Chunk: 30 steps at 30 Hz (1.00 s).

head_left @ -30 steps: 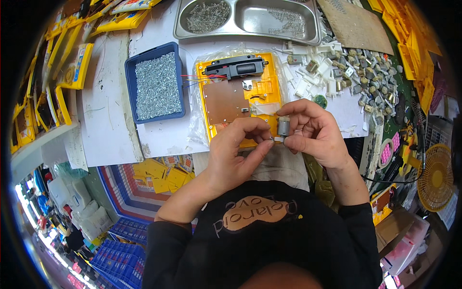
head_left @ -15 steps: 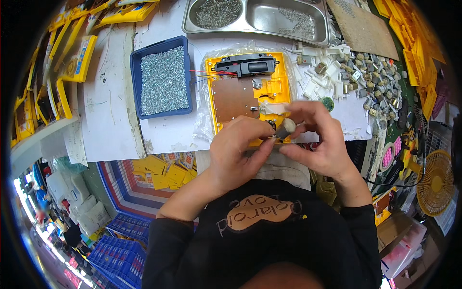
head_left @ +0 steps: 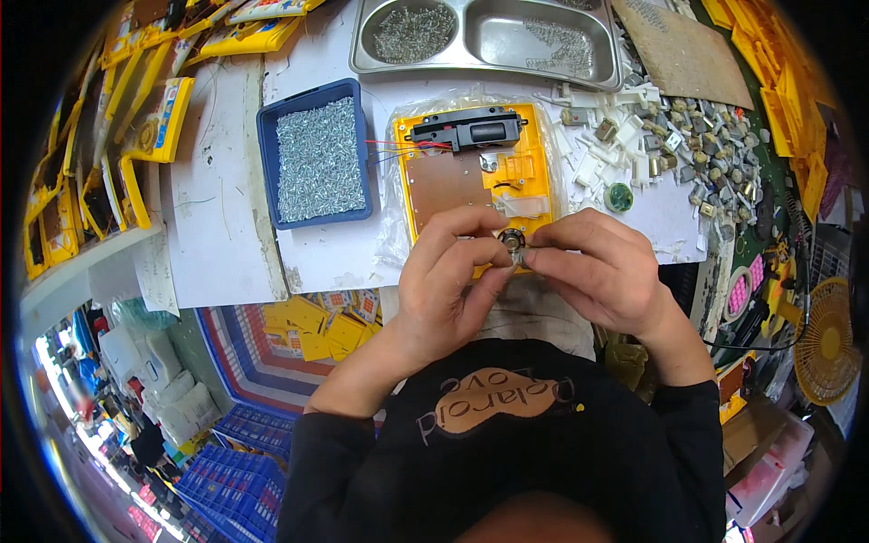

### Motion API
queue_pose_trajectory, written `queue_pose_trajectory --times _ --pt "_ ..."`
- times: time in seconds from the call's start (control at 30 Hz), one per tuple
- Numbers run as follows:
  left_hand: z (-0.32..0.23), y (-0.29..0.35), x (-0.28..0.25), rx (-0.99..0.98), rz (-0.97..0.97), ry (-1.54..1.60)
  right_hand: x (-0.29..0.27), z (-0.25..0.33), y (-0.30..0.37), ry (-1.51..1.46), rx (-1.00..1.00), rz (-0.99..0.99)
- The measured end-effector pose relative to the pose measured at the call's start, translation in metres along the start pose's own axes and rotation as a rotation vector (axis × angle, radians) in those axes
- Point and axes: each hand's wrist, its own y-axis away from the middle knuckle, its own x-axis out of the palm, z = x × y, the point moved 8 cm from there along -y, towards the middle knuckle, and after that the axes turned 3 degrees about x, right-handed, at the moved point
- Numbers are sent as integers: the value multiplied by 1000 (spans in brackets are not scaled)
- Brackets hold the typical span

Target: The person assembles electronic components inside a yellow plastic toy gun by soldering them with a soldering iron and securing them with screws using a pneumatic screwdriver.

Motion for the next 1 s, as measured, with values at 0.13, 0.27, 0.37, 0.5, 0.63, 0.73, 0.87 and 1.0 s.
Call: queue_pose_trajectory --times 0.13,0.27,0.37,0.5,0.63,0.73,0.87,1.0 --pt "20 -28 -35 -32 -79 -344 -4 -23 3 20 71 -105" --pt "51 -37 -43 -57 36 -841 -2 -49 -10 195 269 -118" --pt "47 -31 -36 30 98 -821 8 -60 -18 212 289 -62" --pt "27 -17 -24 165 72 -677 11 -60 -31 338 288 7" --pt "36 -15 -24 142 46 -623 9 -62 -40 408 279 89" --pt "37 -14 -24 137 35 -602 11 -51 -51 504 206 145" --pt "38 -15 -26 150 16 -594 15 -38 -61 629 147 156" --pt "37 -16 -32 137 -12 -591 19 -43 -59 671 167 184"
